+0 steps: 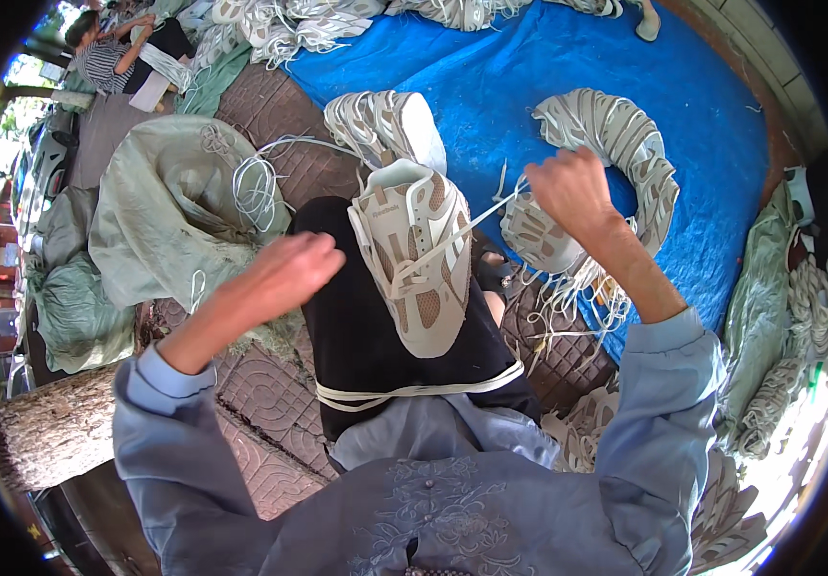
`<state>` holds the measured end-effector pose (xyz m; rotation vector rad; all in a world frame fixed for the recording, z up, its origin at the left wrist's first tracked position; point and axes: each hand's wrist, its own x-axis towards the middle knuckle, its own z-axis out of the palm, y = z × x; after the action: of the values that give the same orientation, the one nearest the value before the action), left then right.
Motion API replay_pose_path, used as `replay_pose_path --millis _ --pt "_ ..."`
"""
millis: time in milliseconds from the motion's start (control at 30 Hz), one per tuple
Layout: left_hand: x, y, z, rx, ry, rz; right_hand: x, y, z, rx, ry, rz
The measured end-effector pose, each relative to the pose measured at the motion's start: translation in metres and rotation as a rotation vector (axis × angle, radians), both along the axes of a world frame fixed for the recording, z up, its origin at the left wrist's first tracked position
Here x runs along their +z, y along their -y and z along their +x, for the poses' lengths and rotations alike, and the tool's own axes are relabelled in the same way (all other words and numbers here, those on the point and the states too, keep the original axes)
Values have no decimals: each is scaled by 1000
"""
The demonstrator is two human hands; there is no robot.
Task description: The person sits on the ground and laces a white sneaker by hand. They thread the laces through the eyelets, pull them tight, and tie a knot. The person then picks up a second sneaker and begins the same lacing process.
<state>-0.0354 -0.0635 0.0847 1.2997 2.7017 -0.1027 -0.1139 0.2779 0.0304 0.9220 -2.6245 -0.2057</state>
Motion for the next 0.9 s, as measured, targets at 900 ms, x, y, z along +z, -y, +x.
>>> replay_pose_path --millis 900 --pt "50 140 -7 398 -865 -257 -21 -106 -56 -38 868 -2116"
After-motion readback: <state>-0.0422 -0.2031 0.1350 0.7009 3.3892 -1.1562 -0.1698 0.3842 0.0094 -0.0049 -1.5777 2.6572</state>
